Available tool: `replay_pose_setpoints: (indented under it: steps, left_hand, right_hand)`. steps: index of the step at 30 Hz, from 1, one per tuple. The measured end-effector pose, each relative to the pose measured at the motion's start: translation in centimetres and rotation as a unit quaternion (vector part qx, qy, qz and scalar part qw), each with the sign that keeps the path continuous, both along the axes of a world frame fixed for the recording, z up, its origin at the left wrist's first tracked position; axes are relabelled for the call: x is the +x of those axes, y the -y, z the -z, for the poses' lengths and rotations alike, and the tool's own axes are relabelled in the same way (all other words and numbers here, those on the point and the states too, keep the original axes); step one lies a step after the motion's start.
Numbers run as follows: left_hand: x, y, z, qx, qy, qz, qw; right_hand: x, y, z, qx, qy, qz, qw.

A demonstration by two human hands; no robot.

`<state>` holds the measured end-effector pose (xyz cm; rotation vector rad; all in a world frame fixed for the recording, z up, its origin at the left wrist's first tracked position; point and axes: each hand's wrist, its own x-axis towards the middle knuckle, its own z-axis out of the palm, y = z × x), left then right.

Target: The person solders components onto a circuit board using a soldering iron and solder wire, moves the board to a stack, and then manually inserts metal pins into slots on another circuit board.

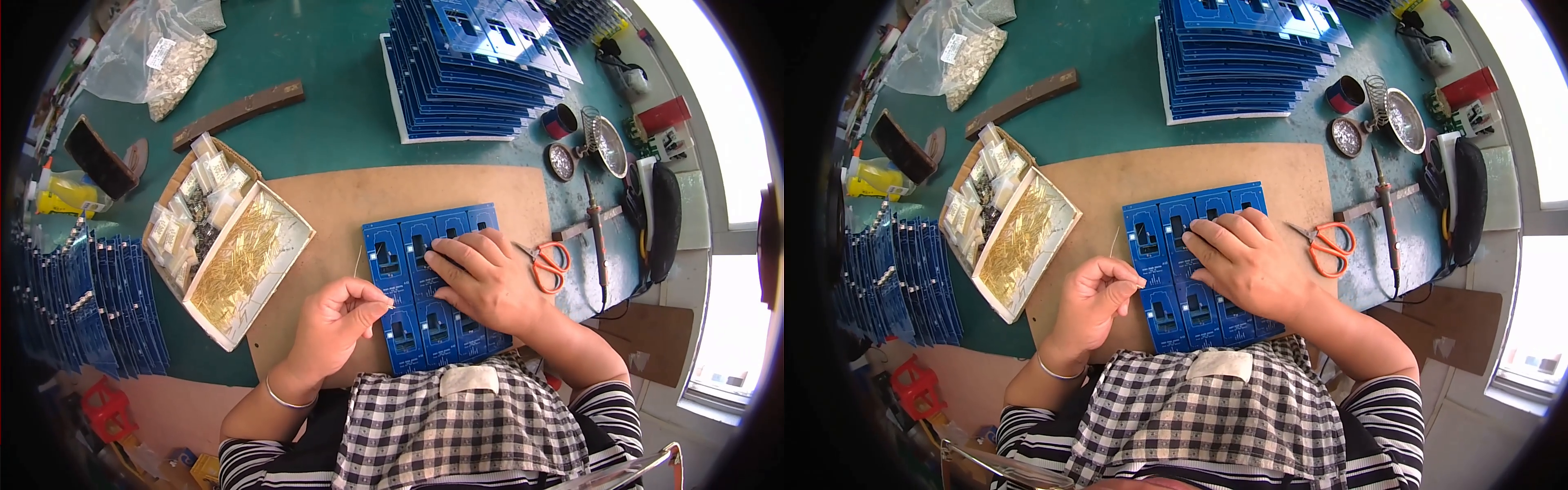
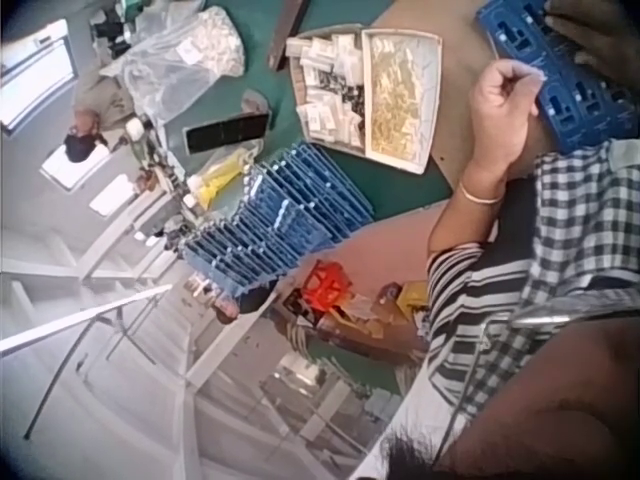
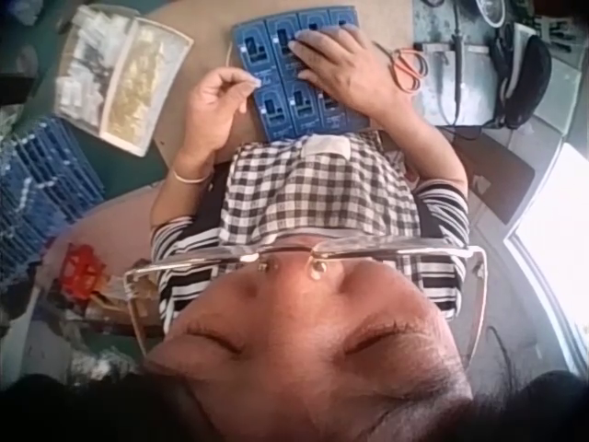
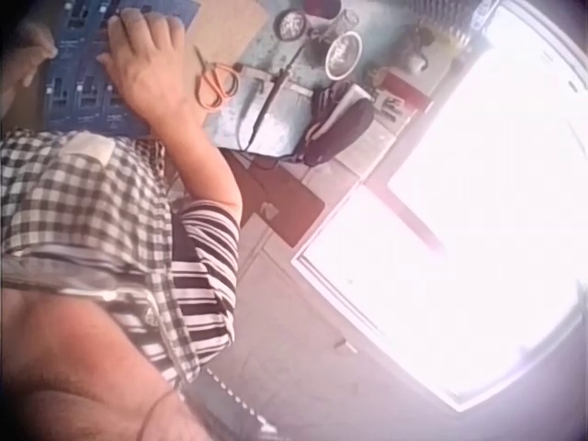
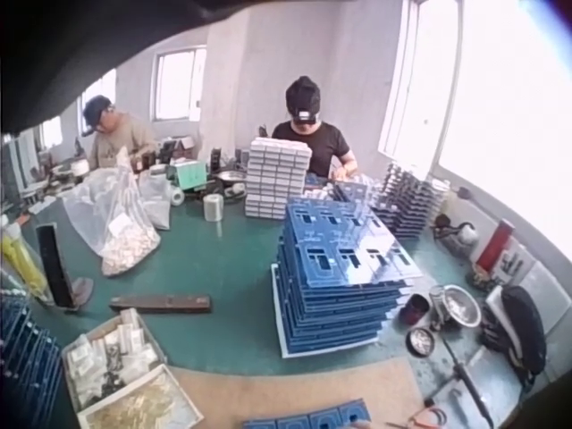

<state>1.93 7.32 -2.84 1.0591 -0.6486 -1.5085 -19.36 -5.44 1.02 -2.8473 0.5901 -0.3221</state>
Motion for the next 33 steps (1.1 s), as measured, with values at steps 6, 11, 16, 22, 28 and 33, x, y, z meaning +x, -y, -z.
replay_pose_setpoints:
  steps: [6,11,16,22,28,33]
  left_hand:
    - [0.0,0.0,0.1,0.0,-0.006,-0.01,1.0]
    - [-0.1,0.1,0.0,0.005,-0.034,-0.026,0.999]
    - [-0.3,-0.3,-0.4,0.014,-0.028,-0.028,0.999]
    - [-0.9,-0.5,-1.1,0.015,-0.012,-0.016,1.0]
    - [-1.6,-0.5,-1.5,0.006,-0.034,-0.015,0.999]
    - [-1.6,-0.1,-1.6,0.002,-0.036,-0.019,0.999]
  right_hand:
    - [-0.6,-0.3,-0.2,0.039,0.02,0.005,0.999]
    - [-0.7,-0.6,-0.2,0.002,-0.024,0.003,1.0]
    - [-0.8,-1.5,0.4,-0.008,-0.008,0.02,1.0]
    - [-0.5,-1.8,0.3,0.001,0.002,0.049,0.999]
    - [-1.3,-0.8,0.8,0.111,0.09,0.067,0.988]
    - [-0.6,-1.4,0.6,0.001,0.044,0.047,0.998]
